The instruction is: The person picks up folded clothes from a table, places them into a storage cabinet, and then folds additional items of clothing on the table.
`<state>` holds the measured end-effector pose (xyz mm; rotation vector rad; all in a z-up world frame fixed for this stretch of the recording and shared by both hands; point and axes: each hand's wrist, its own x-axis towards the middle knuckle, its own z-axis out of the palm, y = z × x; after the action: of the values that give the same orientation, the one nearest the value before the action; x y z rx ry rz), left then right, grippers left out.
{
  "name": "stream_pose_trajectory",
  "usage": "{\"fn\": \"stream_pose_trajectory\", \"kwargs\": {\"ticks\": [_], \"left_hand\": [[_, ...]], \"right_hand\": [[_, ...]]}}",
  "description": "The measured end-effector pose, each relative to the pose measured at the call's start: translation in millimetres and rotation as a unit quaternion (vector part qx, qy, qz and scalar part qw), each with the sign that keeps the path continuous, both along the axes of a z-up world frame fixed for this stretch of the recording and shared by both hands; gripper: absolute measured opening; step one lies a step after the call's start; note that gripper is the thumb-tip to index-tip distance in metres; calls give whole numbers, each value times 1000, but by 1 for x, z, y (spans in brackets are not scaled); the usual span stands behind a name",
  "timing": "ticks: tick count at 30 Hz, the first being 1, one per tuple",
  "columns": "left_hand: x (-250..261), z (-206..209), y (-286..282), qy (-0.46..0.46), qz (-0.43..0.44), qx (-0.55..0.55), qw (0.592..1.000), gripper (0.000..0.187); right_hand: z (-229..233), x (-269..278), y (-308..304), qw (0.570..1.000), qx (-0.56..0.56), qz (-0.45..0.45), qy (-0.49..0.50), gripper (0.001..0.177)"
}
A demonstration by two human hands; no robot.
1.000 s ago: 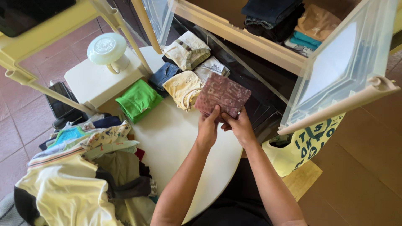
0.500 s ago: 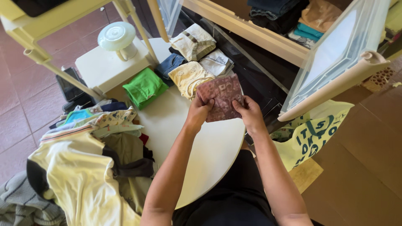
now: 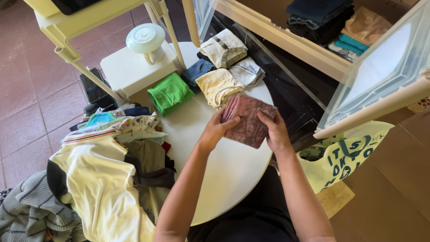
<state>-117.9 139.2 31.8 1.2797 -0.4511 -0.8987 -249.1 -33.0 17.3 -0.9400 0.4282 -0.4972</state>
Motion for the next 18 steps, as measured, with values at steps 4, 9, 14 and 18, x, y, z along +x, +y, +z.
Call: {"fn": "stream_pose_trajectory", "kwargs": {"ticks": [4,9,14,18], "left_hand": [[-8,4,-4,171,59,-143,973,70],[-31,-9,-31,135,72,-186,970,71],[-14,-21,-52,51,144,-191,970,61],[6,-13,-45,53,125,-154,979,57]], "right_hand": [[4,12,6,996,45,-44,-70,48],[10,21,15,986,84,-77,-120,47],[15,21,-7,996,-20,-40,-75,48],[22,14,-30,991,-132,19,33,44]]}}
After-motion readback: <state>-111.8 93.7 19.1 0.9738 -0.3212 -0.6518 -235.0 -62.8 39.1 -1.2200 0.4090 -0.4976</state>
